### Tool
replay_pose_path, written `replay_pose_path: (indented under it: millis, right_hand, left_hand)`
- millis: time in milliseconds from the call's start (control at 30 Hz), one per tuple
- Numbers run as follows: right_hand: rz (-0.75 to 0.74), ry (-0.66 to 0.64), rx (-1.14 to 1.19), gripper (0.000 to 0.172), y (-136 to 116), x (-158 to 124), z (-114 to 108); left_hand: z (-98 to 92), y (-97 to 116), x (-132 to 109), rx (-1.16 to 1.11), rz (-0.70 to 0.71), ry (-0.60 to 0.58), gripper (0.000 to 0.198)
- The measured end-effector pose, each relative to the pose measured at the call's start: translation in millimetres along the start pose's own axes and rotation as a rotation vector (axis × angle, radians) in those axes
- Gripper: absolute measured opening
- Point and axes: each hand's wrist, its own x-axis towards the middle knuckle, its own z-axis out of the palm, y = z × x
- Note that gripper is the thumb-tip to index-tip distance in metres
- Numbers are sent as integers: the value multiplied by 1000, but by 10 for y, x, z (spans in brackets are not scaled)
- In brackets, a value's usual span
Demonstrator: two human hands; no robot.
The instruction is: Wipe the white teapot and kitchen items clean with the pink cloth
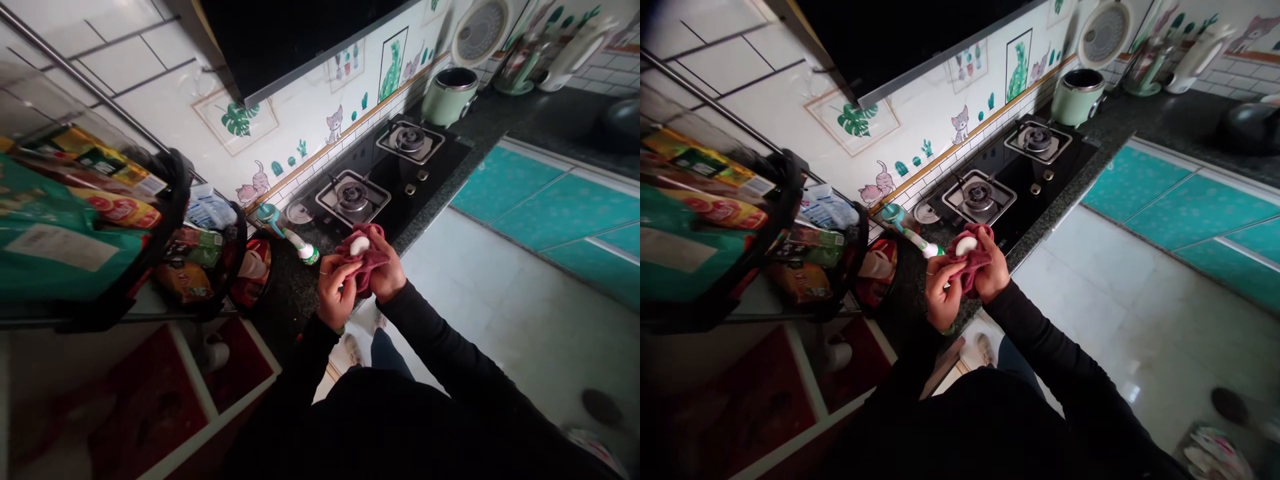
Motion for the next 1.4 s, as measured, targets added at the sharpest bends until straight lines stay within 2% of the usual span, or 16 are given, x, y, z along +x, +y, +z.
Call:
replay_pose_path:
  millis: [233,367,500,567,633,667,767,833,967,1067,1133,1233,1300,1400]
  right_hand:
    - [27,-1,0,20,19,-15,-17]
    - [34,20,15,18,28,-10,-72]
    - [-14,52,-49,21,-22,-4,-102]
    - [-73,39,-127,27,-29,-6,-94]
    - [-135,-9,-216,32,-9,-24,-68]
    - [-156,-40,-253,35,8,-40,-51]
    - [-183,-118,-306,38,54,-105,-6]
    - [-166,-138,-299,38,65,-141,-3]
    - [-114,-127,-269,32,50,-144,-76]
    - [-183,-93,-326,27,-5,-127,-131]
    - [-265,-144,-434,28,-80,-140,-128]
    - [-347,-362,-684,28,-216,-199,-76]
    - [-355,-489,-810,26,-271,-235,-55]
    - [-323,-512,-782,29,-221,-253,-110]
  left_hand:
    - [-42,9,-154,-88,-148,-6,20]
    - [-121,-54,-233,-92,-266,-33,11]
    - [-301,-120,-275,-26,-386,-103,24]
    - [-358,-81,-226,36,-389,-23,27]
    - [-355,13,-128,13,-400,60,17]
    - [-333,68,-71,-44,-413,53,15]
    - [-230,200,67,-199,-506,-40,26]
    - [-174,244,102,-263,-569,-36,28]
    - [-148,304,92,-343,-646,-70,26]
    - [-190,341,127,-390,-692,-151,23]
    - [-228,339,177,-423,-724,-218,22]
    - [-278,302,243,-444,-775,-276,24]
    - [-298,273,264,-458,-795,-257,29]
    - [-293,257,254,-540,-809,-193,35]
